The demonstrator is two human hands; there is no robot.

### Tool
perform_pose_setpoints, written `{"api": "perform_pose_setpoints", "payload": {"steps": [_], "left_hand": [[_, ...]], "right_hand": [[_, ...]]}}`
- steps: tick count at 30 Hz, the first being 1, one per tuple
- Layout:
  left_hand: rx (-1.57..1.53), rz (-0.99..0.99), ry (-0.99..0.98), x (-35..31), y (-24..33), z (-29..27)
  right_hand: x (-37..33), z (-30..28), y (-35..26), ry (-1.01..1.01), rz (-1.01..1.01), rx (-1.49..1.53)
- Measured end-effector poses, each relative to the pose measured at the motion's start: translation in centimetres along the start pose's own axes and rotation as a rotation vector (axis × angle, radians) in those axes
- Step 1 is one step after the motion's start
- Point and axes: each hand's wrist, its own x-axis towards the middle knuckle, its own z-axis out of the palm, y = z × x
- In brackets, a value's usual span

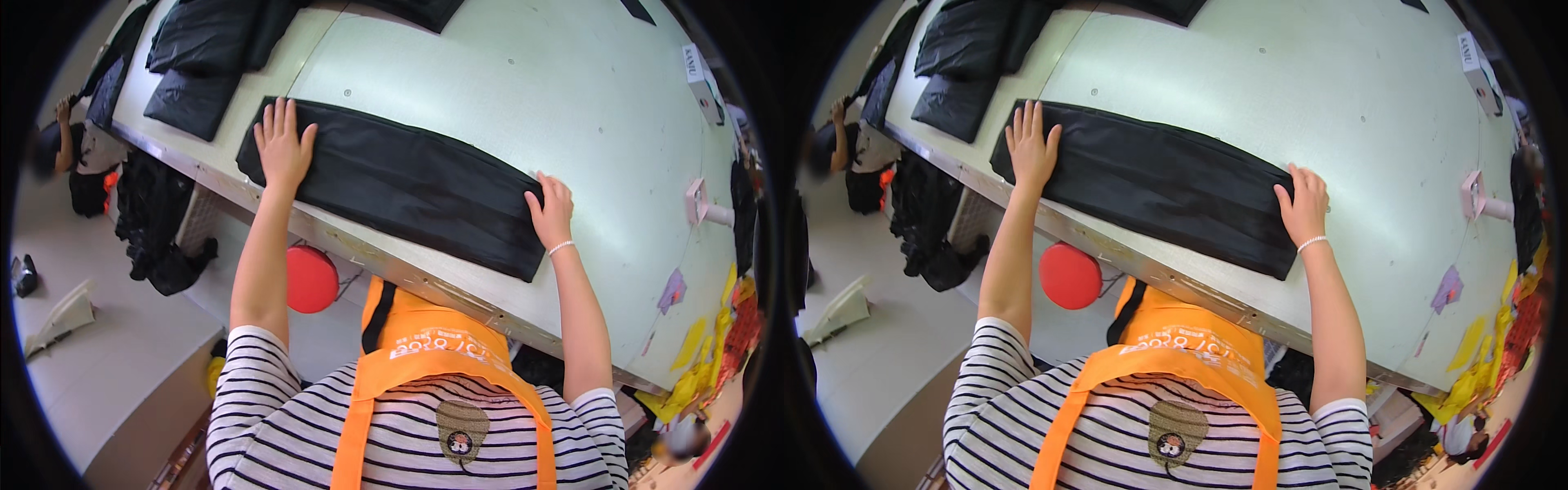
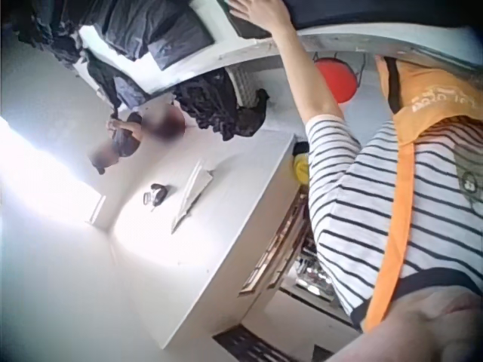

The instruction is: The person folds black pants on a white table, smooths them, and stacks them. They repeatedly pick up pants, fold them in half, and place them in a growing pile.

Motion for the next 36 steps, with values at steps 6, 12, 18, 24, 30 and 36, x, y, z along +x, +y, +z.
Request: {"api": "perform_pose_setpoints", "payload": {"steps": [6, 12, 18, 24, 30, 36], "left_hand": [[-0.482, 0.245, -0.200, -5.5, 15.6, -3.7], [-0.570, 0.306, -0.326, -6.0, 16.1, -0.7], [-1.289, 0.322, -0.545, -7.7, 17.9, -0.3], [-2.613, -1.229, -0.656, -12.3, 9.5, -6.3], [-1.588, -0.862, -0.603, -15.9, 9.8, -3.7], [-1.519, -1.119, -0.662, -18.2, 13.3, -0.6]], "right_hand": [[1.8, -0.7, 2.5, -0.451, -0.012, 0.042], [1.2, -9.0, -1.5, -0.767, 0.187, 0.240], [9.8, -18.0, -10.0, -1.209, 0.108, 0.901], [16.8, -8.8, -20.4, -0.855, 0.680, 1.217], [14.8, 1.8, -18.3, -0.546, 0.637, 0.936], [2.5, 0.4, -13.5, -0.461, 0.365, 0.410]]}}
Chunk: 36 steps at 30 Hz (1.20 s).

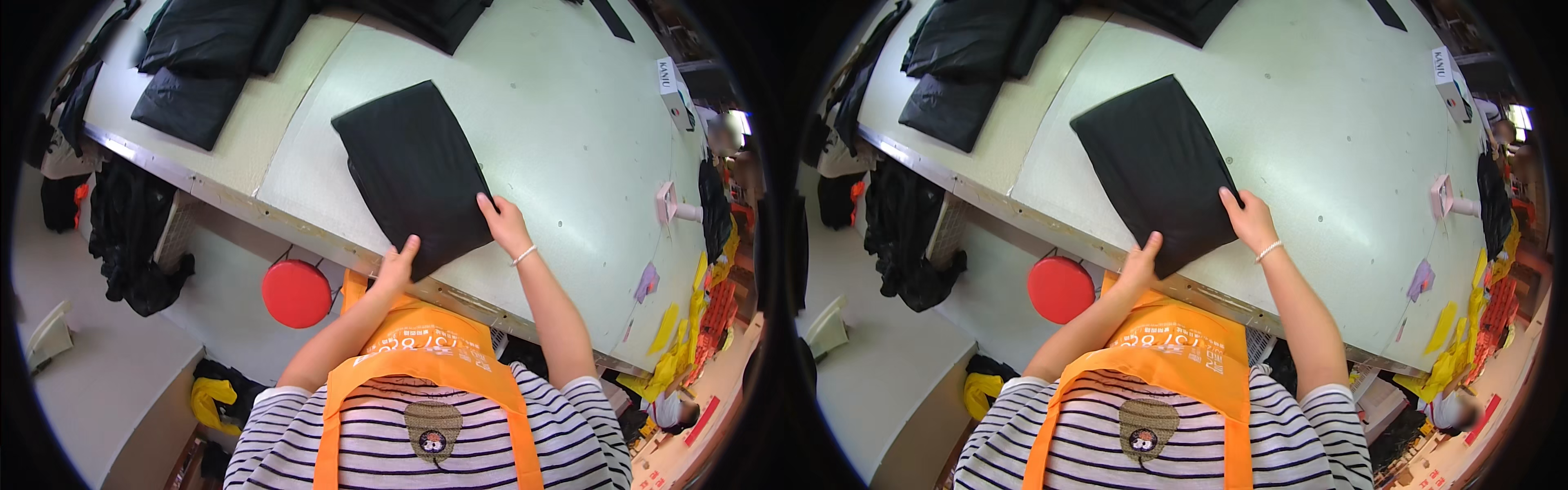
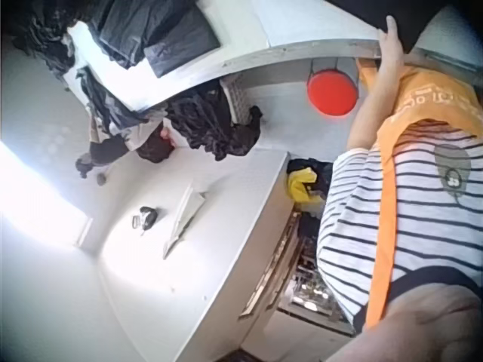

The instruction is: The person folds black pants on a white table, smooths them, and stacks them. They repeatedly pick up pants, fold them in half, and place them in a growing pile.

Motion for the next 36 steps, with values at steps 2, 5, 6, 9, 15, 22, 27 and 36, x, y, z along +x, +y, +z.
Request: {"api": "perform_pose_setpoints", "payload": {"steps": [2, 5, 6, 9, 15, 22, 27, 36], "left_hand": [[-0.120, -0.149, -0.342, -2.3, 2.9, 2.7], [0.839, 0.003, -0.900, -1.5, 4.5, 4.3], [1.104, 0.250, -1.000, -3.4, 7.4, 4.6], [1.176, 0.669, -0.541, -5.7, 17.2, 6.0], [1.257, 0.955, 0.344, 2.5, 16.4, 6.3], [0.978, 0.722, 0.262, 2.5, 12.3, 6.6], [0.415, 0.167, -0.171, 3.3, 14.7, 2.7], [0.226, 0.012, -0.686, 7.8, 23.7, -5.0]], "right_hand": [[0.0, -0.7, 1.9, 0.201, 0.006, -0.030], [1.7, -3.7, 4.8, 0.339, -0.047, -0.128], [2.1, -4.6, 5.7, 0.366, -0.085, -0.198], [0.7, -4.1, 4.5, 0.532, -0.178, -0.417], [-4.4, 0.8, 6.9, 0.489, 0.042, -0.203], [-2.7, 0.4, 11.9, 0.486, -0.173, -0.027], [-1.9, -2.7, 13.0, 0.252, 0.156, 0.692], [2.6, -3.4, -0.1, -0.175, 0.242, 1.104]]}}
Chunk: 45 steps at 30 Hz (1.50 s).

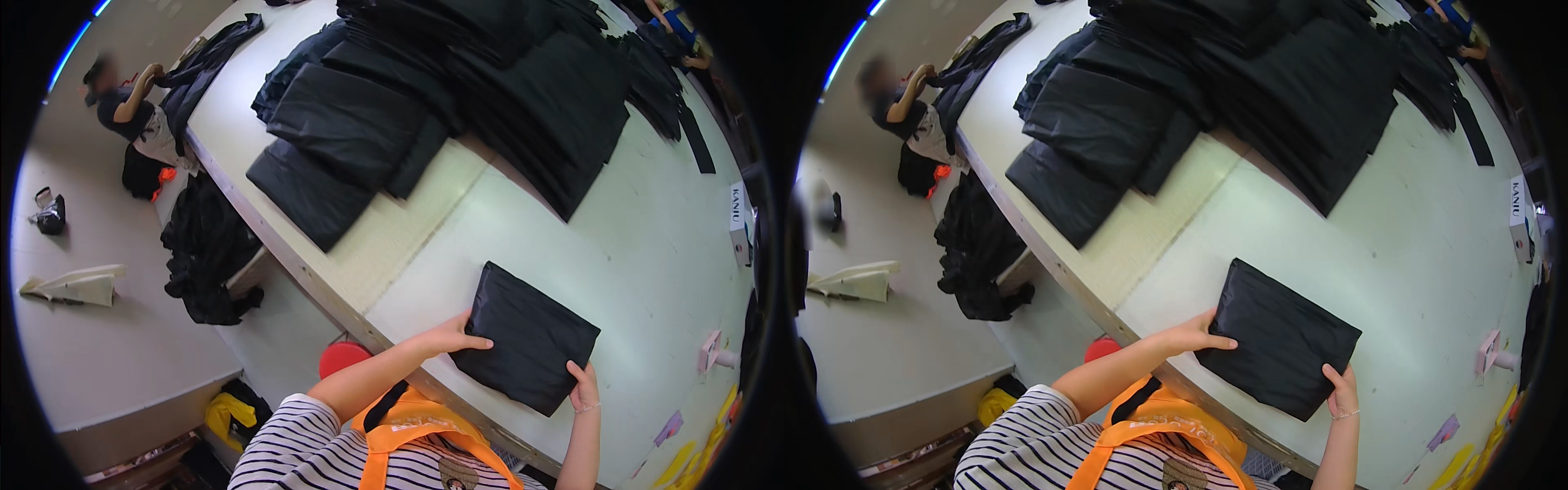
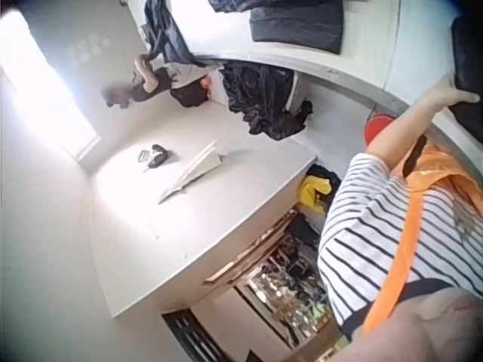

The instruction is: The person folds black pants on a white table, smooths them, and stacks them. They repeatedly pick up pants, fold them in half, and place them in a growing pile.

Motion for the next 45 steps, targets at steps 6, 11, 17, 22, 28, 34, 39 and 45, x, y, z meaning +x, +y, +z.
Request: {"api": "perform_pose_setpoints", "payload": {"steps": [6, 11, 17, 22, 28, 34, 39, 45], "left_hand": [[0.062, 0.366, 0.453, -5.7, 17.8, -18.1], [0.528, 0.558, 0.725, -8.4, 36.8, -32.8], [0.566, 0.364, 0.794, 2.3, 27.9, -51.2], [1.428, 0.562, 1.194, 0.1, 32.8, -44.6], [1.803, 0.481, 1.054, 3.8, 29.9, -41.3], [1.951, 0.464, 0.992, 4.0, 32.6, -39.9], [1.863, 0.518, 0.992, 3.6, 32.5, -40.7], [1.917, 1.276, 0.666, 5.2, 26.9, -22.0]], "right_hand": [[7.2, 23.3, -8.3, -0.151, -0.258, 0.209], [17.8, 44.2, -15.8, 0.188, -1.143, -0.193], [27.9, 52.5, -11.5, 0.332, -0.825, -1.083], [27.6, 50.8, -12.1, 0.314, -0.804, -1.005], [27.4, 51.7, -12.0, 0.347, -0.805, -0.861], [19.2, 37.0, -10.2, 0.278, -0.956, -0.904], [5.0, 20.7, 1.5, 0.440, -0.549, -0.689], [-12.6, 7.1, 15.6, 0.867, -0.322, -0.644]]}}
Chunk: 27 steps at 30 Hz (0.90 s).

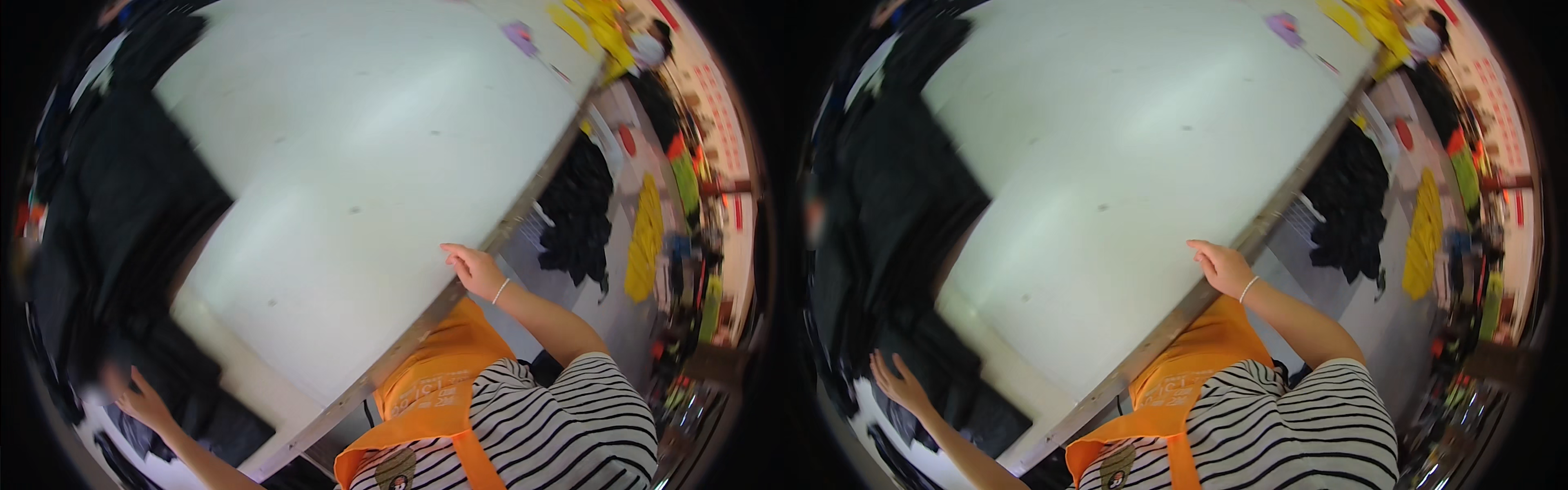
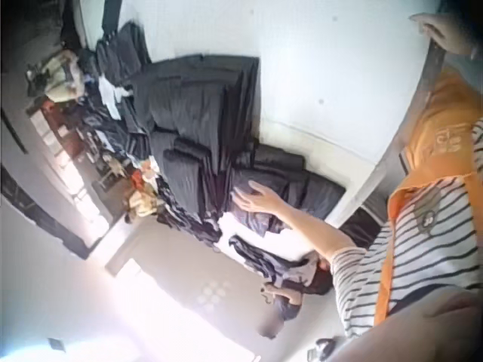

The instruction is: The person folds black pants on a white table, smooths them, and stacks them. They repeatedly pick up pants, fold them in half, and place them in a growing pile.

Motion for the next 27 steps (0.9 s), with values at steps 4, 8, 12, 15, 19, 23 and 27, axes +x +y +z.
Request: {"api": "perform_pose_setpoints", "payload": {"steps": [4, 8, 12, 15, 19, 23, 27], "left_hand": [[-0.268, 0.165, -0.193, 1.9, 22.4, 0.7], [-0.632, 0.235, -0.459, -0.3, 47.4, 0.0], [-0.870, 0.344, -0.603, -3.1, 71.9, -3.5], [-0.923, 0.420, -0.626, -2.9, 87.1, -4.7], [-0.776, 0.463, -0.575, -1.1, 100.8, -4.5], [-0.413, 0.550, -0.419, -1.5, 105.3, -3.4], [-0.293, 0.602, -0.288, -2.3, 106.0, -2.4]], "right_hand": [[-5.0, -6.9, 13.9, 0.251, 0.282, 0.069], [-8.2, -12.1, 31.0, 0.384, 0.533, 0.108], [-9.0, -18.2, 49.0, 0.353, 0.709, 0.041], [-7.6, -22.8, 61.0, 0.323, 0.780, -0.102], [-2.8, -30.6, 73.6, 0.387, 0.852, -0.086], [0.1, -36.6, 83.1, 0.338, 0.931, -0.230], [1.2, -37.6, 90.0, 0.162, 0.786, -0.593]]}}
